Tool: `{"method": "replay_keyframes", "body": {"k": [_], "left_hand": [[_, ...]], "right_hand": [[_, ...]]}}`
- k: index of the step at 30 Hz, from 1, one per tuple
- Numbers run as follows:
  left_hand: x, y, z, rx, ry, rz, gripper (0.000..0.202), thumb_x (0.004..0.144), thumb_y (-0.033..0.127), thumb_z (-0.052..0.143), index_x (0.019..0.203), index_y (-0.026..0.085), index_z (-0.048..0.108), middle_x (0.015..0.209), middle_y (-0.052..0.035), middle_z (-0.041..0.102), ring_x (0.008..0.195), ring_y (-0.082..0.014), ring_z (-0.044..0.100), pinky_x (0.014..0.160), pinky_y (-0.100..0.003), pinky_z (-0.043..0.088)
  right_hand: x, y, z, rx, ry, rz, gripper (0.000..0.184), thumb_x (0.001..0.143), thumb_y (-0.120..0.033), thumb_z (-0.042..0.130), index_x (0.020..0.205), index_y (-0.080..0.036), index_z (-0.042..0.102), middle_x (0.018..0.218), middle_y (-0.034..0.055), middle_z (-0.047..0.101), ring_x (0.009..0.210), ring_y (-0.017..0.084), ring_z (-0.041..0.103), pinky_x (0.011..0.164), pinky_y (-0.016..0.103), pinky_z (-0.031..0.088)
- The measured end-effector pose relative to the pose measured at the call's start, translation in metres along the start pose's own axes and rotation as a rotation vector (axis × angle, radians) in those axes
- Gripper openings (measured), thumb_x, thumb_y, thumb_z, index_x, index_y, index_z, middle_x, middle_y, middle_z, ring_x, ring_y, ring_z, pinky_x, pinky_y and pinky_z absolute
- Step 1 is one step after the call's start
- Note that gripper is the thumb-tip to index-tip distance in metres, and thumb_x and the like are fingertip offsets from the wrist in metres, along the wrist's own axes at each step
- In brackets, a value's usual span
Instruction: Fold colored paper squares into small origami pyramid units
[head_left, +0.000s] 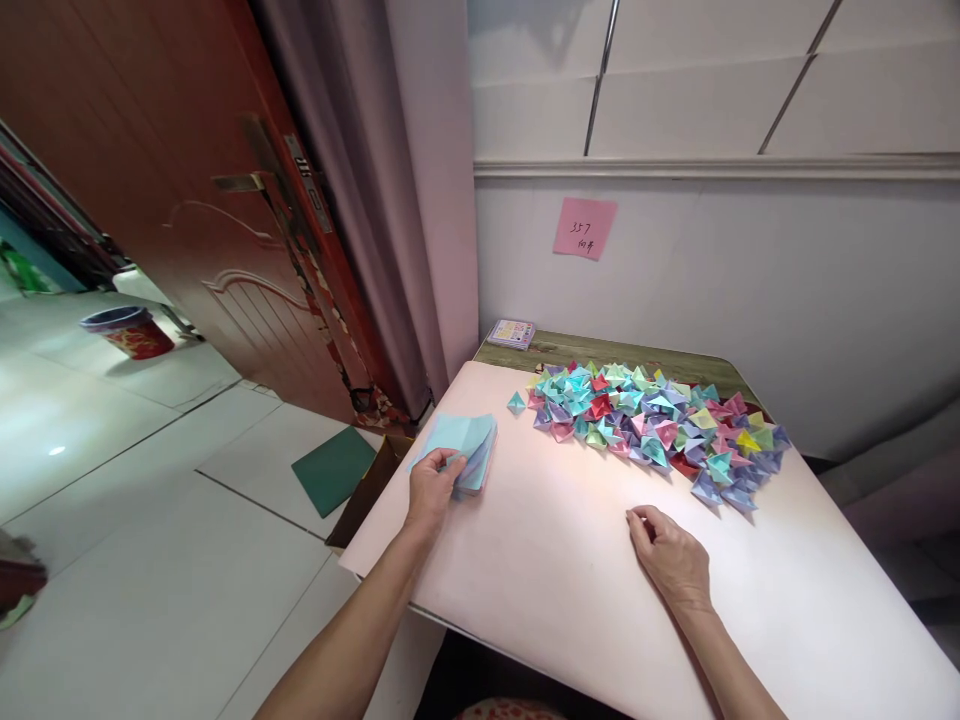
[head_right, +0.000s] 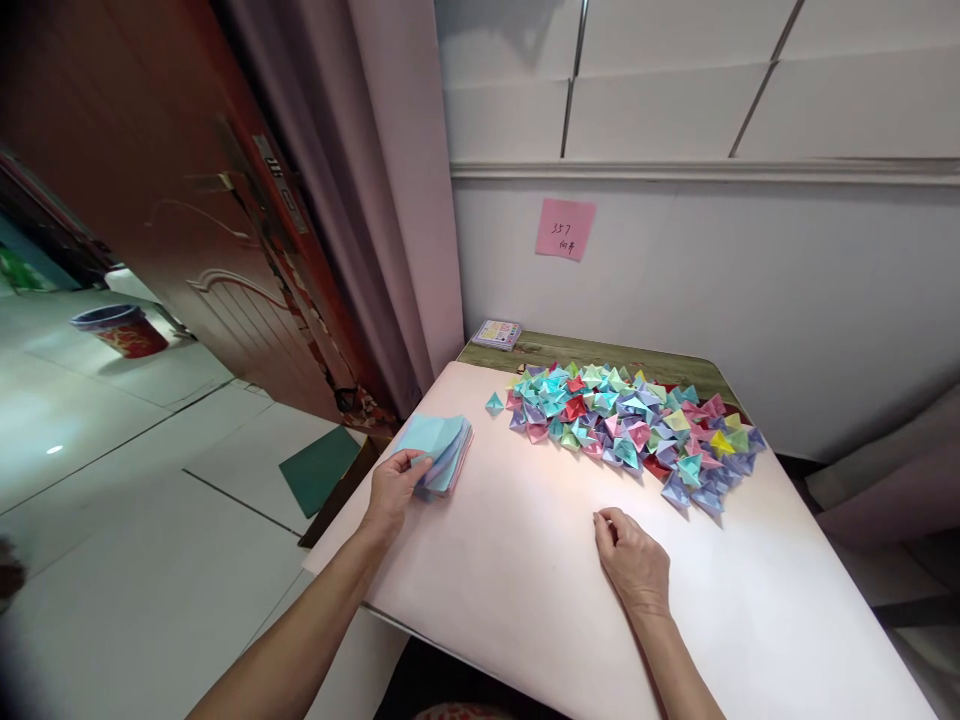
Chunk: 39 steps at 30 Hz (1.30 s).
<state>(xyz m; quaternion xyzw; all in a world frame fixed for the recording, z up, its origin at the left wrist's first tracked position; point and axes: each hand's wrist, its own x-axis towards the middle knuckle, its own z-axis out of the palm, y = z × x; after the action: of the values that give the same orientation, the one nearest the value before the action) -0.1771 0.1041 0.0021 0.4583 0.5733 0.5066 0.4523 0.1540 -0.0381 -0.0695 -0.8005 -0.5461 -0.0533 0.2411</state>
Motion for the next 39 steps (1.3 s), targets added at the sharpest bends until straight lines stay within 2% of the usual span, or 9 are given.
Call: {"method": "replay_keyframes", "body": {"k": [6,10,12,15,19,21,26,33,39], "left_hand": [[0.001,0.006,-0.004,0.013,0.050,0.041,0.026,0.070,0.042,0.067,0.075,0.016,0.066,0.068,0.0009,0.060,0.064,-0.0142,0.053,0.060,-0.024,0.041],[-0.018,0.016,0.002,0.319,0.119,0.448,0.015,0.080,0.031,0.061,0.082,0.018,0.068,0.086,-0.0037,0.067,0.087,-0.0207,0.060,0.083,-0.032,0.045],[-0.037,0.016,0.017,0.389,-0.036,0.655,0.013,0.085,0.024,0.056,0.087,0.020,0.067,0.096,-0.0049,0.069,0.097,-0.0214,0.061,0.091,-0.035,0.045],[-0.073,0.004,0.051,0.425,-0.352,0.770,0.015,0.088,0.016,0.051,0.091,0.020,0.065,0.103,-0.0061,0.070,0.101,-0.0207,0.061,0.093,-0.036,0.046],[-0.109,-0.022,0.089,0.371,-0.598,0.742,0.020,0.085,0.008,0.051,0.090,0.021,0.065,0.098,-0.0053,0.071,0.096,-0.0196,0.063,0.089,-0.036,0.049],[-0.117,-0.032,0.098,0.323,-0.658,0.726,0.021,0.084,0.007,0.051,0.089,0.021,0.066,0.098,-0.0053,0.071,0.097,-0.0195,0.063,0.090,-0.036,0.049],[-0.119,-0.044,0.098,0.310,-0.700,0.716,0.032,0.072,-0.002,0.050,0.089,0.020,0.066,0.101,-0.0049,0.071,0.101,-0.0191,0.063,0.099,-0.039,0.045],[-0.117,-0.051,0.097,0.595,-0.515,0.719,0.072,0.068,0.006,0.058,0.138,0.017,0.045,0.139,-0.0135,0.053,0.131,-0.0294,0.044,0.114,-0.054,0.027],[-0.116,-0.052,0.101,0.674,-0.455,0.637,0.046,0.066,0.006,0.060,0.110,0.018,0.066,0.129,-0.0119,0.061,0.127,-0.0310,0.047,0.114,-0.057,0.023]], "right_hand": [[0.001,0.001,0.000,0.027,0.032,-0.036,0.030,0.090,-0.041,0.048,0.082,-0.022,0.070,0.072,0.0012,0.071,0.059,0.016,0.062,0.052,0.024,0.032],[0.002,0.001,-0.001,0.031,0.018,-0.037,0.028,0.090,-0.041,0.049,0.081,-0.023,0.068,0.070,0.0001,0.070,0.059,0.016,0.063,0.053,0.024,0.033],[0.002,0.001,-0.001,0.046,0.024,-0.043,0.027,0.090,-0.041,0.050,0.081,-0.023,0.068,0.071,0.0003,0.070,0.060,0.017,0.063,0.053,0.024,0.034],[0.001,0.001,-0.003,0.106,0.042,-0.070,0.026,0.089,-0.040,0.052,0.092,-0.022,0.069,0.072,0.0002,0.070,0.061,0.016,0.064,0.055,0.024,0.038],[-0.002,-0.002,-0.007,0.206,0.084,-0.074,0.059,0.085,-0.033,0.056,0.141,-0.019,0.045,0.085,-0.0001,0.070,0.058,0.014,0.063,0.053,0.023,0.043],[-0.003,-0.003,-0.010,0.221,0.089,-0.093,0.070,0.082,-0.022,0.053,0.149,-0.022,0.032,0.097,0.0008,0.069,0.062,0.014,0.064,0.052,0.023,0.045],[-0.002,0.000,-0.013,0.181,0.090,-0.239,0.063,0.071,-0.005,0.048,0.127,-0.032,0.060,0.126,0.0019,0.060,0.094,0.018,0.064,0.065,0.025,0.052],[0.000,0.009,-0.008,0.267,0.140,-0.325,0.036,0.071,-0.007,0.054,0.094,-0.028,0.073,0.127,0.0027,0.060,0.102,0.024,0.059,0.087,0.038,0.051],[0.000,0.007,-0.014,0.352,0.058,-0.457,0.030,0.067,-0.008,0.056,0.087,-0.026,0.069,0.111,0.0033,0.067,0.101,0.025,0.061,0.088,0.039,0.048]]}}
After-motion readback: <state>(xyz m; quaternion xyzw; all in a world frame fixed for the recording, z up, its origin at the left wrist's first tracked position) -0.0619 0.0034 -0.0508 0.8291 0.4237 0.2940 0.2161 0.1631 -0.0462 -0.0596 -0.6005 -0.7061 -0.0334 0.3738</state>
